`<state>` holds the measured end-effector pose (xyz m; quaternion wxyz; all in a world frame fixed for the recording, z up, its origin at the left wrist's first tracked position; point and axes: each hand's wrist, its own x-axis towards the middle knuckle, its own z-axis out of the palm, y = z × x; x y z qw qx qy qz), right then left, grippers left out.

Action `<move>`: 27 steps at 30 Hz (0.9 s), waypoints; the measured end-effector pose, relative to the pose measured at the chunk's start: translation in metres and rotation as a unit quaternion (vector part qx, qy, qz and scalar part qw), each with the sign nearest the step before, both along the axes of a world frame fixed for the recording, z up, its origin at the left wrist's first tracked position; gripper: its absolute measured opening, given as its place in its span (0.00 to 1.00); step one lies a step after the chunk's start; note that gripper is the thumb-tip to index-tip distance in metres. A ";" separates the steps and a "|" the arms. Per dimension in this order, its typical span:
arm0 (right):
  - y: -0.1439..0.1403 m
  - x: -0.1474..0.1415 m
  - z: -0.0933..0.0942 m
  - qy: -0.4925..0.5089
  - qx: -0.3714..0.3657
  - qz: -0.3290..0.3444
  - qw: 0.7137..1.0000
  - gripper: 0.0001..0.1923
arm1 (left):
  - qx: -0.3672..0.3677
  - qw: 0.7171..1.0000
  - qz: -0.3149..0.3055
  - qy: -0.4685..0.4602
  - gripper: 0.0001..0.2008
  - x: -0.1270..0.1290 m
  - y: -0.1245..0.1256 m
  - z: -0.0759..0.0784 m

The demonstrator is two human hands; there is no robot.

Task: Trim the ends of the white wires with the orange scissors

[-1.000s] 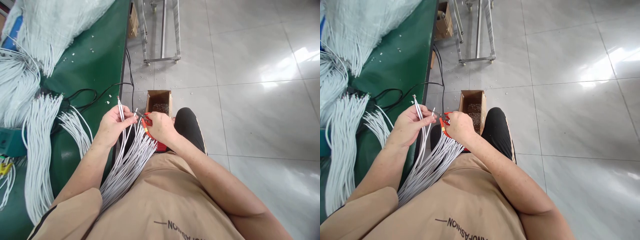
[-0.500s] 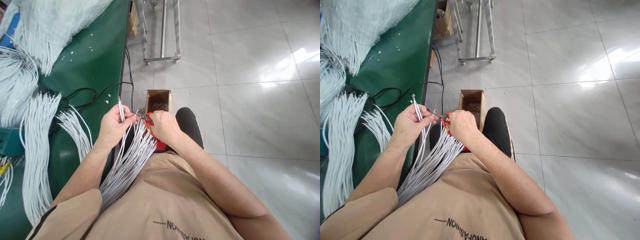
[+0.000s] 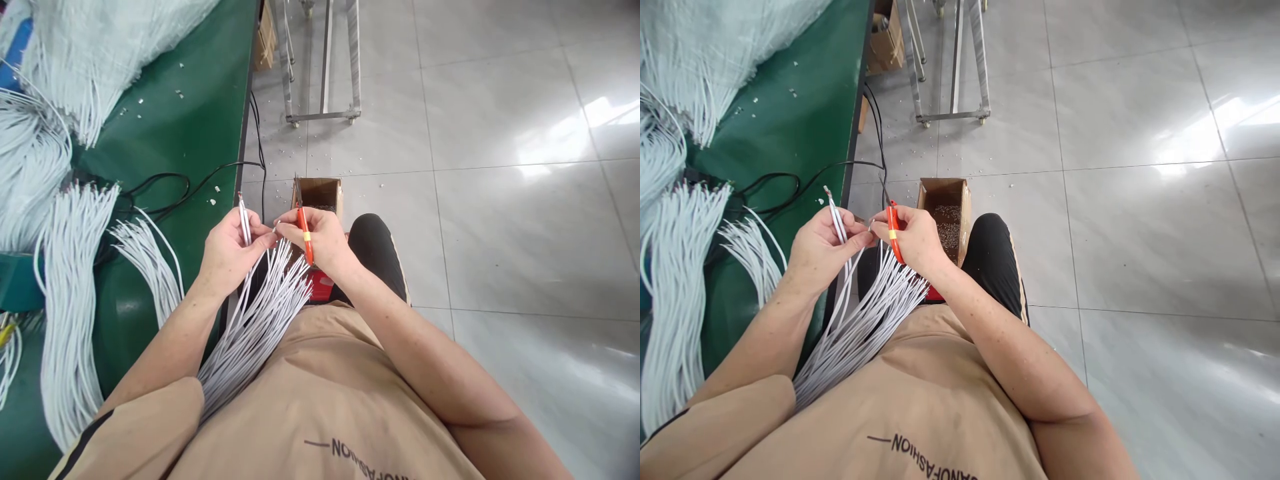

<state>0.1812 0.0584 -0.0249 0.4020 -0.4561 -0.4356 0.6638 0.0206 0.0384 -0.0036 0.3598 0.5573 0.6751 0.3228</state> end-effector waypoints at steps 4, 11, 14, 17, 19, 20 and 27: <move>-0.006 -0.008 -0.006 0.005 -0.008 -0.025 1.000 0.08 | 0.011 0.999 -0.006 0.043 0.15 0.004 -0.001 0.000; -0.007 -0.012 -0.007 0.048 -0.031 -0.014 0.998 0.09 | 0.006 0.999 -0.004 0.045 0.16 0.006 -0.001 0.001; -0.003 -0.006 -0.005 0.053 -0.042 0.000 0.998 0.10 | -0.009 1.000 0.001 0.003 0.16 0.004 0.001 0.002; -0.004 -0.004 -0.009 0.032 -0.028 -0.011 0.999 0.09 | -0.043 0.996 -0.007 -0.084 0.17 0.002 0.002 0.002; -0.009 -0.005 -0.012 -0.003 -0.009 -0.019 1.000 0.10 | -0.051 0.992 -0.004 -0.113 0.17 0.001 0.002 0.000; -0.011 -0.006 -0.013 -0.023 0.006 -0.023 0.999 0.10 | -0.043 0.993 0.001 -0.109 0.17 0.000 0.002 -0.001; -0.015 -0.006 -0.010 -0.083 0.086 -0.034 0.992 0.12 | -0.044 0.979 0.004 -0.197 0.19 -0.003 0.005 -0.004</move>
